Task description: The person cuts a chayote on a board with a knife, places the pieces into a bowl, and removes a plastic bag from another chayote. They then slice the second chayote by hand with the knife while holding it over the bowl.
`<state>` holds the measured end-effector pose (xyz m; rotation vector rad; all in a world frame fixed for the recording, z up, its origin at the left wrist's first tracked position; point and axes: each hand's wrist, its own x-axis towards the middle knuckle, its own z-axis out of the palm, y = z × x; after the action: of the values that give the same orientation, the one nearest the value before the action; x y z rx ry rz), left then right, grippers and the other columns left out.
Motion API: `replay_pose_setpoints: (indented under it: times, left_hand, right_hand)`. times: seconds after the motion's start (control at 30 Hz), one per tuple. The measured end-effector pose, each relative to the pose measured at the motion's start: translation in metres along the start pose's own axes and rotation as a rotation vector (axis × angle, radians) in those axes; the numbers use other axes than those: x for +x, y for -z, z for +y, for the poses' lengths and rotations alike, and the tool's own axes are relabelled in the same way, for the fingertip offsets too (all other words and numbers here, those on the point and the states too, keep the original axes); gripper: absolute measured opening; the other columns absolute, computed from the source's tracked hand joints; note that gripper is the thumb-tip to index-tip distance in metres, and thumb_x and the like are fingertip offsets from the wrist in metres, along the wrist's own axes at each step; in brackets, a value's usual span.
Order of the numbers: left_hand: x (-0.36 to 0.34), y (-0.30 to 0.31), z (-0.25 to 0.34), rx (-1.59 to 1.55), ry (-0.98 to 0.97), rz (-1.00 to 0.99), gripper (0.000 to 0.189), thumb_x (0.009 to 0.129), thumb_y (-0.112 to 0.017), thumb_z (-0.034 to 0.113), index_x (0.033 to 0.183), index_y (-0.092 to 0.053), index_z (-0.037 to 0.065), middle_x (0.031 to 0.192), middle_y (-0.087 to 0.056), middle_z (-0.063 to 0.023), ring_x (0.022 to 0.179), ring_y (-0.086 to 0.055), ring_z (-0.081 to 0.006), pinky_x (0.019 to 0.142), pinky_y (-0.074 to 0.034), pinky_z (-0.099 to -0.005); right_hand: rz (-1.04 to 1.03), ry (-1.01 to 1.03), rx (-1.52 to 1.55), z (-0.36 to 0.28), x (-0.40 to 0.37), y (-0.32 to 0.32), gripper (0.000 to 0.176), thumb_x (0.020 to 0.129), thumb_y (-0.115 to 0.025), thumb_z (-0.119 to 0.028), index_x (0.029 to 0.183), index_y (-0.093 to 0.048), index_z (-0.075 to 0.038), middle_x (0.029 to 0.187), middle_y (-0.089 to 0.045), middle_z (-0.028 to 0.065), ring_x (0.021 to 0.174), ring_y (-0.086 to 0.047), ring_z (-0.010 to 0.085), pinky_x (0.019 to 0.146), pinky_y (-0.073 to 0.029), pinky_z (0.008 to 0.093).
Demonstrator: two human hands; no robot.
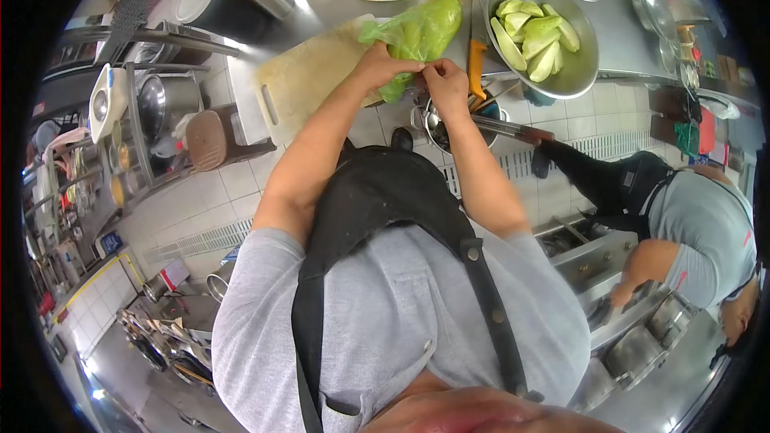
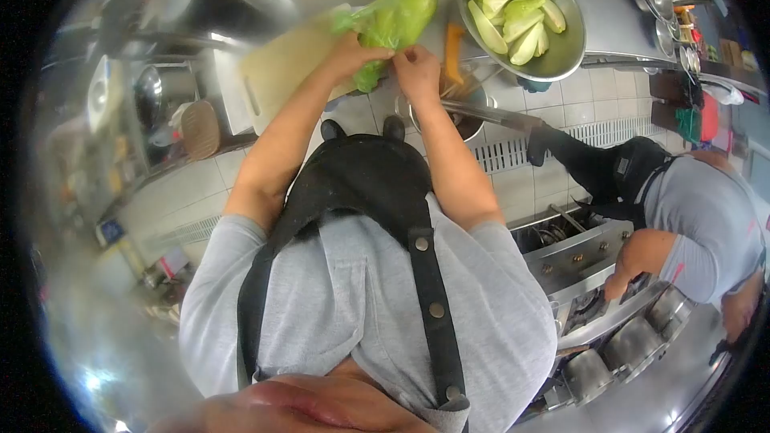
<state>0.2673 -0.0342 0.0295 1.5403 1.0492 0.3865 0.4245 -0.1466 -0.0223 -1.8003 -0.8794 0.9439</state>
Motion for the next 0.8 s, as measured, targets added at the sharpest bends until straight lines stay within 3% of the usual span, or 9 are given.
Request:
replay_pose_setpoints:
  times: [0.07, 0.13, 0.2, 0.3, 0.4, 0.53, 0.63, 0.7, 0.8]
  left_hand:
    - [-0.022, 0.004, 0.032, -0.030, 0.218, 0.074, 0.094, 0.079, -0.092, 0.040, 0.148, -0.049, -0.006, 0.142, -0.062, -0.0221, 0.127, -0.065, -0.0304, 0.103, -0.054, -0.0405]
    - [-0.021, 0.002, 0.009, -0.234, 0.191, 0.122, 0.093, 0.079, -0.093, 0.037, 0.148, -0.048, -0.005, 0.138, -0.063, -0.0202, 0.124, -0.065, -0.0284, 0.103, -0.054, -0.0394]
    - [-0.017, 0.001, 0.003, -0.443, 0.180, 0.136, 0.087, 0.083, -0.092, 0.031, 0.148, -0.045, -0.003, 0.136, -0.063, -0.0183, 0.124, -0.063, -0.0265, 0.103, -0.053, -0.0388]
    - [-0.022, -0.008, -0.004, -0.508, 0.163, 0.111, 0.083, 0.088, -0.089, 0.026, 0.150, -0.042, -0.002, 0.140, -0.060, -0.0181, 0.127, -0.061, -0.0264, 0.105, -0.051, -0.0393]
    - [-0.024, -0.009, -0.007, -0.567, 0.146, 0.131, 0.081, 0.090, -0.087, 0.026, 0.151, -0.042, -0.001, 0.140, -0.060, -0.0174, 0.127, -0.060, -0.0259, 0.105, -0.051, -0.0391]
    - [-0.025, -0.004, -0.010, -0.669, 0.168, 0.132, 0.075, 0.093, -0.086, 0.028, 0.149, -0.045, 0.000, 0.136, -0.061, -0.0162, 0.122, -0.062, -0.0237, 0.099, -0.054, -0.0374]
    - [-0.024, 0.014, -0.010, -0.690, 0.161, 0.165, 0.068, 0.094, -0.084, 0.030, 0.145, -0.051, 0.000, 0.134, -0.062, -0.0153, 0.116, -0.065, -0.0229, 0.094, -0.057, -0.0373]
    - [-0.030, 0.023, 0.002, -0.705, 0.208, 0.171, 0.065, 0.095, -0.083, 0.031, 0.144, -0.053, 0.002, 0.132, -0.063, -0.0143, 0.113, -0.066, -0.0223, 0.092, -0.057, -0.0372]
    - [-0.038, 0.020, -0.002, -0.609, 0.215, 0.214, 0.059, 0.096, -0.082, 0.032, 0.142, -0.057, 0.005, 0.128, -0.065, -0.0120, 0.108, -0.068, -0.0212, 0.089, -0.059, -0.0371]
  right_hand:
    - [-0.087, -0.065, 0.194, -0.006, -0.014, -0.001, 0.034, 0.099, -0.073, -0.022, 0.118, -0.069, 0.005, 0.103, -0.076, 0.0120, 0.084, -0.073, 0.0197, 0.075, -0.059, 0.0343]
    - [-0.209, -0.130, 0.390, -0.039, -0.030, 0.001, 0.036, 0.099, -0.077, -0.021, 0.121, -0.067, 0.006, 0.108, -0.074, 0.0105, 0.083, -0.072, 0.0174, 0.074, -0.061, 0.0318]
    - [-0.158, 0.019, 0.070, -0.018, -0.031, -0.016, 0.039, 0.096, -0.082, -0.024, 0.117, -0.067, 0.005, 0.094, -0.075, 0.0088, 0.080, -0.071, 0.0153, 0.068, -0.058, 0.0297]
    - [-0.068, 0.142, -0.264, -0.055, -0.041, -0.014, 0.035, 0.093, -0.081, -0.029, 0.096, -0.071, 0.004, 0.078, -0.072, 0.0193, 0.068, -0.070, 0.0289, 0.068, -0.056, 0.0406]
    - [-0.087, 0.222, -0.242, -0.051, -0.034, -0.014, 0.032, 0.092, -0.079, -0.027, 0.092, -0.070, 0.004, 0.078, -0.071, 0.0233, 0.069, -0.070, 0.0378, 0.069, -0.055, 0.0443]
    - [-0.107, 0.319, -0.334, -0.034, -0.026, -0.006, 0.028, 0.092, -0.077, -0.024, 0.094, -0.070, 0.003, 0.077, -0.071, 0.0223, 0.071, -0.071, 0.0381, 0.069, -0.055, 0.0448]
    - [-0.119, 0.216, -0.331, -0.040, -0.027, 0.002, 0.029, 0.091, -0.077, -0.024, 0.094, -0.070, 0.004, 0.077, -0.071, 0.0230, 0.072, -0.071, 0.0385, 0.070, -0.056, 0.0449]
    - [-0.211, 0.082, -0.052, -0.058, -0.043, 0.001, 0.030, 0.091, -0.076, -0.024, 0.095, -0.068, 0.004, 0.084, -0.071, 0.0284, 0.080, -0.069, 0.0457, 0.075, -0.055, 0.0494]
    - [-0.136, 0.261, -0.284, -0.060, -0.034, -0.026, 0.027, 0.090, -0.074, -0.022, 0.095, -0.068, 0.004, 0.087, -0.071, 0.0299, 0.084, -0.071, 0.0479, 0.076, -0.057, 0.0509]
